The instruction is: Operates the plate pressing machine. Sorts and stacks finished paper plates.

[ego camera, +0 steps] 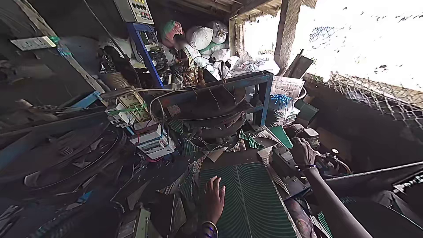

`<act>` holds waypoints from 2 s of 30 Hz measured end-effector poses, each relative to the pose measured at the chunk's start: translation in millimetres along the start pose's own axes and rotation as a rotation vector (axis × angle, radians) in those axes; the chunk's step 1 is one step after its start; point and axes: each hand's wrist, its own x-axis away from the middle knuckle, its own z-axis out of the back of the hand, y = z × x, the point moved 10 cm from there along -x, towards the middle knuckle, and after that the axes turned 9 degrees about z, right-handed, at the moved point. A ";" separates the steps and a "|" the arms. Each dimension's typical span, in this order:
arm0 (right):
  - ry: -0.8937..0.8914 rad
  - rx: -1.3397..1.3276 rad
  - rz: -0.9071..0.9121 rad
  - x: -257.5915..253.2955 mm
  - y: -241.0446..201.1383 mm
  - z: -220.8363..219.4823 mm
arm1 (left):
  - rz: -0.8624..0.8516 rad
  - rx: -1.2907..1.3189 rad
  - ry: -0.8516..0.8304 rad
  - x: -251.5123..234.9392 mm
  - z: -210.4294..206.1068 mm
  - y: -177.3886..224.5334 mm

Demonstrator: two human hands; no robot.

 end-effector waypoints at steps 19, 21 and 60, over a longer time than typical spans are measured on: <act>-0.037 -0.034 0.045 -7.0 -5.1 -2.1 | 0.028 -0.131 -0.068 -3.1 4.5 1.5; -0.064 -0.021 0.027 -5.4 0.0 0.1 | 0.002 -0.076 -0.029 0.1 0.4 2.8; 0.356 -0.072 0.876 110.2 -212.0 116.1 | 0.045 1.090 -0.395 53.0 149.4 61.8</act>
